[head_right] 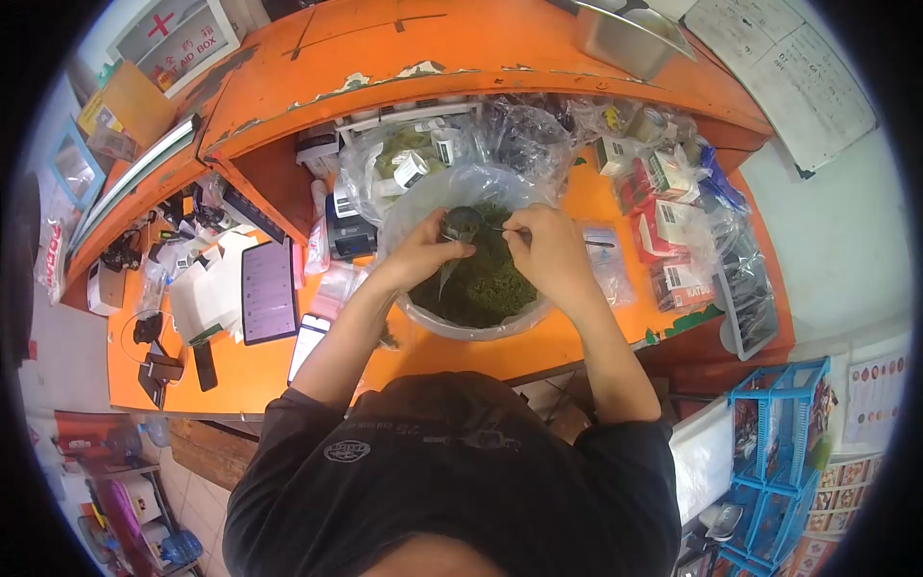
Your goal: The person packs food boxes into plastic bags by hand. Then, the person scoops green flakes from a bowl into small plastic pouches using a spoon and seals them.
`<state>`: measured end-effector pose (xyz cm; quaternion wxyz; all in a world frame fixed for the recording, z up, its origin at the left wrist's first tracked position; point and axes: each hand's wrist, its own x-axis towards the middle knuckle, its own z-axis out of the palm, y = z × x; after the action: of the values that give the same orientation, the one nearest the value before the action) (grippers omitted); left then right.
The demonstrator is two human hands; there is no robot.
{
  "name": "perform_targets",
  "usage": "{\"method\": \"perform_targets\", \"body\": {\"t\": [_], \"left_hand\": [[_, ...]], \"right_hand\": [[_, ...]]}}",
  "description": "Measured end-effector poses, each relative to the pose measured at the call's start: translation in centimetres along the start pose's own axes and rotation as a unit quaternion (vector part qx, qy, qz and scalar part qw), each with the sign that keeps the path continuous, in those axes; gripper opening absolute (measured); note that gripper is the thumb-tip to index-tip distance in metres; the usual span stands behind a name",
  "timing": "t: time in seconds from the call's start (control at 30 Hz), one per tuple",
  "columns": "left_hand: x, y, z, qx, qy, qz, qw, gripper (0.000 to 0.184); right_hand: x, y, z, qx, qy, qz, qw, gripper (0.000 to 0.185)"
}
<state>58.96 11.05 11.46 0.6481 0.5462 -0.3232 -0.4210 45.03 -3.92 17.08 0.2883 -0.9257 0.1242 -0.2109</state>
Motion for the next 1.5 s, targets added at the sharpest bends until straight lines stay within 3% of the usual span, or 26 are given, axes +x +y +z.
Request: {"method": "perform_targets", "body": {"t": [0.23, 0.33, 0.43, 0.53, 0.63, 0.73, 0.8, 0.9, 1.0, 1.1, 1.2, 1.27, 1.3, 1.4, 1.43, 1.5], "left_hand": [[0.3, -1.3, -0.8, 0.061, 0.008, 0.033, 0.998, 0.05], [0.1, -1.8, -1.0, 0.117, 0.028, 0.06, 0.991, 0.05], [-0.4, -1.1, -0.5, 0.182, 0.049, 0.106, 0.976, 0.052], [-1.1, -0.2, 0.7, 0.25, 0.091, 0.14, 0.954, 0.054], [-1.3, -0.3, 1.7, 0.302, 0.124, 0.195, 0.925, 0.055], [-1.0, -1.0, 2.3, 0.329, 0.136, 0.238, 0.903, 0.058], [-1.0, -1.0, 2.5, 0.324, 0.142, 0.249, 0.901, 0.063], [-1.9, -0.1, 2.3, 0.382, 0.163, 0.288, 0.863, 0.079], [-3.3, 1.9, 1.9, 0.597, 0.138, 0.281, 0.739, 0.082], [-3.4, 1.7, 1.8, 0.557, 0.164, 0.261, 0.771, 0.072], [-3.6, 2.3, 1.5, 0.614, 0.186, 0.289, 0.711, 0.059], [-2.8, 1.6, 0.6, 0.355, 0.191, 0.252, 0.88, 0.045], [-2.3, 1.1, 0.1, 0.212, 0.187, 0.223, 0.933, 0.038], [-1.6, -0.3, -1.0, 0.01, 0.125, 0.16, 0.979, 0.018], [-1.6, -0.2, -0.8, 0.006, 0.137, 0.186, 0.973, 0.008], [-1.5, -0.6, -0.4, 0.005, 0.142, 0.189, 0.972, 0.008]], "right_hand": [[0.0, 1.2, -0.2, 0.1, 0.005, 0.058, 0.993, 0.013], [-0.2, 3.7, -0.3, 0.066, -0.03, 0.087, 0.994, 0.015], [-0.7, 4.2, -0.2, -0.081, -0.129, 0.095, 0.984, 0.015], [-0.8, 2.9, 0.4, -0.134, -0.016, -0.043, 0.99, 0.013], [0.5, -0.1, 1.5, 0.07, 0.102, -0.144, 0.982, 0.013], [-0.1, -2.3, 2.2, 0.172, -0.026, -0.037, 0.984, 0.013], [0.1, -1.3, 3.2, 0.116, -0.023, -0.076, 0.99, 0.01], [0.2, -1.5, 3.3, 0.046, 0.006, -0.122, 0.991, 0.006], [0.3, -1.5, 2.9, 0.011, 0.027, -0.166, 0.986, 0.006], [0.3, -1.3, 2.7, 0.018, 0.032, -0.177, 0.984, 0.007], [0.4, -1.1, 2.5, 0.054, 0.036, -0.164, 0.984, 0.007], [0.5, -0.8, 2.2, 0.103, 0.024, -0.139, 0.985, 0.009], [0.6, -0.6, 2.0, 0.113, 0.015, -0.129, 0.985, 0.008], [0.5, -0.4, 2.0, 0.19, -0.003, -0.075, 0.979, 0.006], [0.4, -0.5, 2.4, 0.246, -0.002, -0.041, 0.968, 0.005], [0.4, -0.7, 3.1, 0.299, -0.008, -0.006, 0.954, 0.005]]}}
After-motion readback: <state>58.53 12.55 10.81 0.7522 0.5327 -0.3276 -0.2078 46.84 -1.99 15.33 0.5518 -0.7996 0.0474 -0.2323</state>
